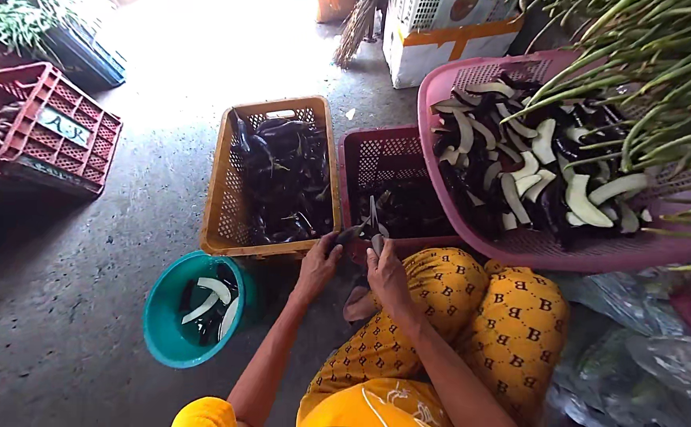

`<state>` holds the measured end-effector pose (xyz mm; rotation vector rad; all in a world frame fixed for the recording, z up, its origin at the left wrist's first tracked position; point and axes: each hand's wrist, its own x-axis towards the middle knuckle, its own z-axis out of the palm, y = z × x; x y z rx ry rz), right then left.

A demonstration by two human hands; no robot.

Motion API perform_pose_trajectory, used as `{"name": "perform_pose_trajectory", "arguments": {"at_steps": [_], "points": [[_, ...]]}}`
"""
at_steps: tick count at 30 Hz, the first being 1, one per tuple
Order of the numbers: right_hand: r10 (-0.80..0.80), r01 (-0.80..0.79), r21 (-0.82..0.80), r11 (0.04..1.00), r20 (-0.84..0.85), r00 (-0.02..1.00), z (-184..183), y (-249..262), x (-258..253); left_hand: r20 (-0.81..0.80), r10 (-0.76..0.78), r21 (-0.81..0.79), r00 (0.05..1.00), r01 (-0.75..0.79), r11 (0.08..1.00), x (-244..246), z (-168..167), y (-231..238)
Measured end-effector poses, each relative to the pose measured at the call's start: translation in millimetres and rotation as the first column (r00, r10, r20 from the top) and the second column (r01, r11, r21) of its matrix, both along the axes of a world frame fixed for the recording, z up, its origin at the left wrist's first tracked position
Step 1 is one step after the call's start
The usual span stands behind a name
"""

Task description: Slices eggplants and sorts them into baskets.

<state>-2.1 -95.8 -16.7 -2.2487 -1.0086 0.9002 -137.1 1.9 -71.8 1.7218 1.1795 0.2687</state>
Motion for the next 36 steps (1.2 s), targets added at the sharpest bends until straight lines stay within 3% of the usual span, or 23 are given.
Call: {"name": "perform_pose_trajectory", "arguments": {"at_steps": [6, 11, 22, 26, 29, 33, 36], "points": [[0.218, -0.185, -0.272, 0.944, 0.096, 0.971, -1.2, -12.2, -10.3, -0.135, -0.064, 0.086, 0.989, 0.076, 0.993, 0.9, -5.3, -11.8], [0.271, -0.215, -0.300, 0.929, 0.157, 0.950, -7.7, -12.1, -16.0, -0.144, -0.113, 0.125, 0.983, 0.132, 0.983, 3.3, -6.3, -7.6], [0.355, -0.253, -0.518, 0.817, 0.107, 0.929, 3.9, 5.3, -10.6, -0.282, -0.151, 0.217, 0.948, 0.216, 0.952, 16.1, 2.5, -1.5], [0.330, -0.255, -0.491, 0.833, 0.071, 0.941, -9.4, 22.8, -7.7, -0.309, -0.167, 0.213, 0.936, 0.239, 0.947, 16.3, 2.4, -0.9], [0.322, -0.259, -0.481, 0.837, 0.051, 0.946, -18.8, 28.2, -7.5, -0.305, -0.094, 0.210, 0.948, 0.163, 0.964, 20.1, -1.5, -5.6], [0.336, -0.296, -0.484, 0.824, -0.004, 0.942, -21.0, 20.0, -3.0, -0.158, 0.154, 0.295, 0.975, -0.102, 0.950, 34.0, -11.0, -4.1], [0.202, -0.200, -0.369, 0.908, -0.032, 0.979, -13.6, 22.6, 18.3, 0.187, 0.216, 0.045, 0.958, -0.228, 0.973, 36.3, -2.0, 5.1]]}}
